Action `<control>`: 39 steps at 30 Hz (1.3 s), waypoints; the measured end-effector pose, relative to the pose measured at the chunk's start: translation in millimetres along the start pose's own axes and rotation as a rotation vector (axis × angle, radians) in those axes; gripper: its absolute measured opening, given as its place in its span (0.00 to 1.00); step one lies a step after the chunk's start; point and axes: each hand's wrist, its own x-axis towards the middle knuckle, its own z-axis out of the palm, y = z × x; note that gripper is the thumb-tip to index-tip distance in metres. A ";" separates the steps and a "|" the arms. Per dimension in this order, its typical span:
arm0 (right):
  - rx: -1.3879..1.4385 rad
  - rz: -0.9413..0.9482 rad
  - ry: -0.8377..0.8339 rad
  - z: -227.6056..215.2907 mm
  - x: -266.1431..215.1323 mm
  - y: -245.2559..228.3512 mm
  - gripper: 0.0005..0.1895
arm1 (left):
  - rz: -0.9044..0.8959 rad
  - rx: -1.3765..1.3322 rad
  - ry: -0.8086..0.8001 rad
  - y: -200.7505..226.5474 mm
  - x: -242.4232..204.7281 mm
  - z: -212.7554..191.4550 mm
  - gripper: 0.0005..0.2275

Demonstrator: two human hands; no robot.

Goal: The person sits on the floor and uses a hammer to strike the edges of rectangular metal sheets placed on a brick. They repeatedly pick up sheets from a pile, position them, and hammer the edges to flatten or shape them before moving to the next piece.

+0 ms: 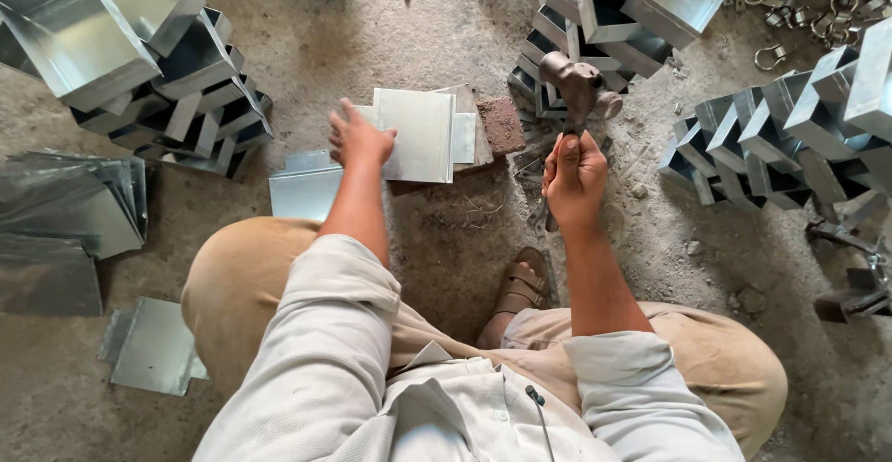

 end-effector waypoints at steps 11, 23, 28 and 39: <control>0.073 0.151 -0.071 37.2 13.7 7.6 0.27 | -0.111 -0.352 -0.099 -68.4 85.7 60.2 0.30; 0.330 -0.699 0.078 48.9 17.2 -26.2 0.35 | -0.297 -0.537 -0.089 -80.8 59.1 25.5 0.30; -0.921 -0.106 -0.246 66.1 -16.4 143.1 0.20 | -0.224 -0.483 0.030 -95.9 75.1 51.9 0.31; -0.009 -0.471 0.041 63.6 41.0 -4.0 0.24 | -0.177 -0.459 -0.046 -91.6 75.9 43.7 0.32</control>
